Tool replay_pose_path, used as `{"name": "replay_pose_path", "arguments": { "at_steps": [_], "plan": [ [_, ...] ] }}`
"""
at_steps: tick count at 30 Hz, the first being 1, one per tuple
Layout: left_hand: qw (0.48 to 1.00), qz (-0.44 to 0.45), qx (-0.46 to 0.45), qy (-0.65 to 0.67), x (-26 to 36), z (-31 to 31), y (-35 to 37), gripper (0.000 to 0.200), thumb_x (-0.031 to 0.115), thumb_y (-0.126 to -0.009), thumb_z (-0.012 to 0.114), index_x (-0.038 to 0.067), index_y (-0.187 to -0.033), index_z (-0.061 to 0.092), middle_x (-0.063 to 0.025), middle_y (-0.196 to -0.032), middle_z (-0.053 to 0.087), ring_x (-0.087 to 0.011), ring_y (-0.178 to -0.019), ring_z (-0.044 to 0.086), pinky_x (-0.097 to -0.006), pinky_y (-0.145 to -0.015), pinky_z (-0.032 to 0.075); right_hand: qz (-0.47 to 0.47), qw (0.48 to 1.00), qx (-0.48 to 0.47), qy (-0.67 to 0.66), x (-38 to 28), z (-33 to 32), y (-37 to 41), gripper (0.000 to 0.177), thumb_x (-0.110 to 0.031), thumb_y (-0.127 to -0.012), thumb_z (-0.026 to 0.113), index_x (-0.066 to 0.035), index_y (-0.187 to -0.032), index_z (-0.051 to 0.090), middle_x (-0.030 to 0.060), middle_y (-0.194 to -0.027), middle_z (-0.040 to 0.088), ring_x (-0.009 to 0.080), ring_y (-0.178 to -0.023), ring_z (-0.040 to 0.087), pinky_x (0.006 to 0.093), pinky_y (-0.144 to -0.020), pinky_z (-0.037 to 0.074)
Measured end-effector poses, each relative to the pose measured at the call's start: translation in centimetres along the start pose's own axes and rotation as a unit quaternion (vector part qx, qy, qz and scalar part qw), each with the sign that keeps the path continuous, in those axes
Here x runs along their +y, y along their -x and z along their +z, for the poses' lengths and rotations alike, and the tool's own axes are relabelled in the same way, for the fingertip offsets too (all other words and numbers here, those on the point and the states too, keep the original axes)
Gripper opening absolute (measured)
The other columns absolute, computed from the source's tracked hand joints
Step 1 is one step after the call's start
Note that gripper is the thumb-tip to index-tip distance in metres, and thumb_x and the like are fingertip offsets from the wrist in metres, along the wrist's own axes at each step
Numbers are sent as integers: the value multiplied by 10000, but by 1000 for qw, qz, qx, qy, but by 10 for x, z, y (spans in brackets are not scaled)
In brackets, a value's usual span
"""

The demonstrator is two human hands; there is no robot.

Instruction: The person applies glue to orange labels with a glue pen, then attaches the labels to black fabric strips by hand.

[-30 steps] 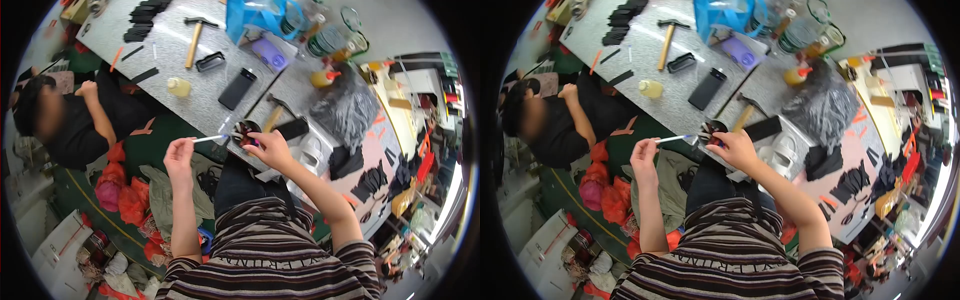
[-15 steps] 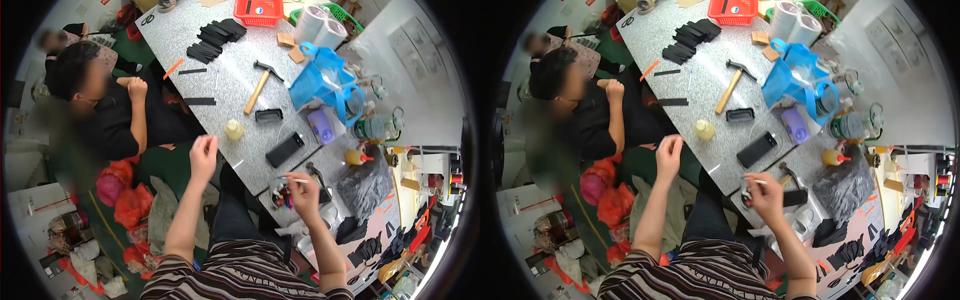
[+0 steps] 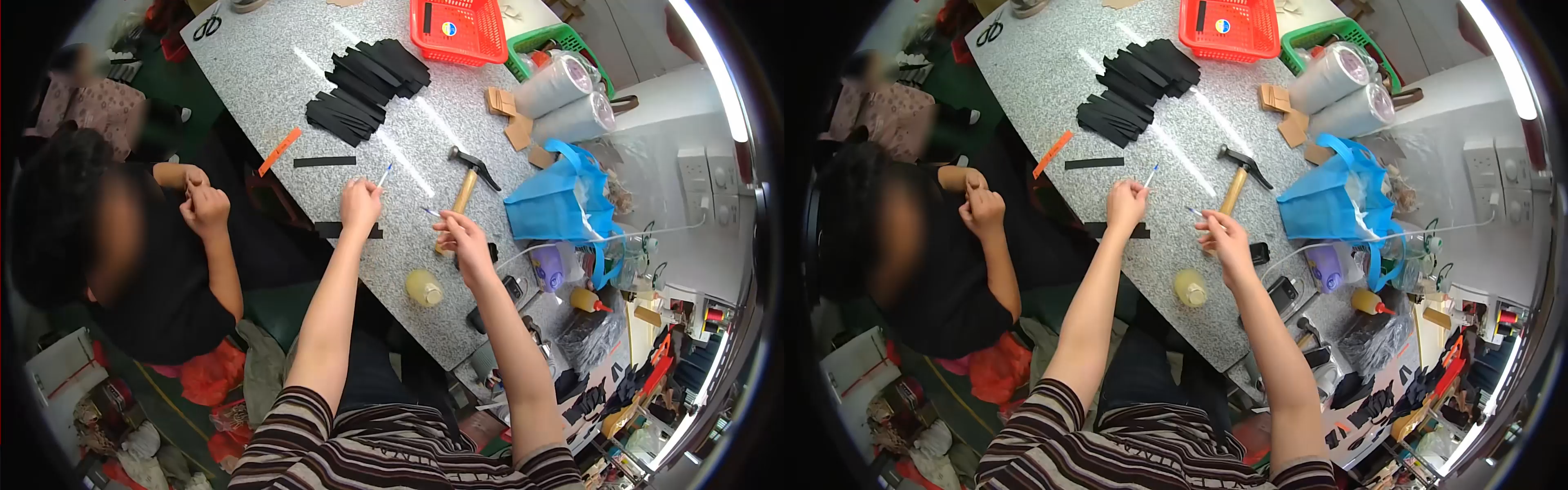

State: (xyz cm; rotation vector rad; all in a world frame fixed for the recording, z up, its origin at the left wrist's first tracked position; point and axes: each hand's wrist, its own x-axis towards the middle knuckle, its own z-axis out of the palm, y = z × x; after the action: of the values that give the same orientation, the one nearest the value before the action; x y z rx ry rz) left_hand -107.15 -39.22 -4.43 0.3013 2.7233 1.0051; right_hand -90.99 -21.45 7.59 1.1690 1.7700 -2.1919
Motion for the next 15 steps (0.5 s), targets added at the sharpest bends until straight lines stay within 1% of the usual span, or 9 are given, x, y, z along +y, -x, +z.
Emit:
{"name": "replay_pose_path", "arguments": {
  "at_steps": [1,2,3,6,9,10,13,14,15],
  "plan": [
    [986,-57,-47,149,-4,-9,2,220,242,-915,776,41,-909,687,-73,-885,668,-232,-822,645,-387,-720,513,13,1000,-13,-11,3,9,-13,317,-256,-1076,554,-86,-1321,662,68,-1096,747,111,-816,655,276,-748,532],
    [945,-112,-93,293,-4,-23,8,218,244,-945,752,38,-923,688,-45,-857,661,-181,-753,619,-337,-669,490,23,999,-18,-14,4,19,-22,334,-249,-1073,554,-86,-1353,636,69,-1142,741,122,-846,664,283,-768,532],
    [878,-165,-137,427,-4,-38,15,219,246,-976,729,34,-936,688,-17,-830,653,-129,-685,593,-286,-618,466,30,999,-34,-23,6,29,-29,339,-248,-1071,554,-86,-1359,630,67,-1161,737,123,-861,665,285,-776,531],
    [727,-202,-259,603,-11,-85,37,225,229,-1043,646,10,-1006,685,28,-826,631,-24,-603,460,-193,-546,339,49,993,-90,-50,12,53,-51,388,-244,-1068,552,-85,-1420,576,61,-1250,714,141,-916,669,303,-814,528],
    [702,-202,-253,635,-7,-112,53,215,201,-1057,616,-6,-1062,675,14,-828,640,-18,-577,423,-197,-518,306,71,981,-98,-155,10,75,-69,407,-229,-1073,536,-88,-1455,540,61,-1287,700,157,-931,671,309,-819,528],
    [704,-203,-256,630,-2,-122,55,242,233,-1076,585,16,-1005,663,46,-712,537,-32,-573,398,-198,-542,303,91,982,-64,-153,10,80,-73,446,-225,-1071,538,-93,-1491,472,83,-1248,703,162,-898,675,311,-789,534],
    [687,-165,-268,655,-6,-134,60,244,235,-1077,584,9,-1023,659,45,-698,533,-27,-577,398,-197,-554,310,151,977,43,-145,11,87,-77,612,-214,-1067,544,-107,-1600,265,149,-1131,713,177,-799,690,317,-701,551],
    [680,-171,-265,662,-4,-139,63,242,234,-1075,588,7,-1031,657,37,-716,546,-26,-581,400,-197,-559,313,137,989,38,-41,13,84,-75,708,-232,-1053,572,-134,-1623,165,148,-992,715,167,-689,679,304,-617,543],
    [673,-176,-261,669,0,-143,66,241,234,-1073,591,5,-1039,656,30,-734,560,-26,-586,403,-197,-564,317,122,992,17,-3,14,80,-71,709,-235,-1048,579,-135,-1622,174,139,-972,717,162,-675,675,298,-605,537]
  ]
}}
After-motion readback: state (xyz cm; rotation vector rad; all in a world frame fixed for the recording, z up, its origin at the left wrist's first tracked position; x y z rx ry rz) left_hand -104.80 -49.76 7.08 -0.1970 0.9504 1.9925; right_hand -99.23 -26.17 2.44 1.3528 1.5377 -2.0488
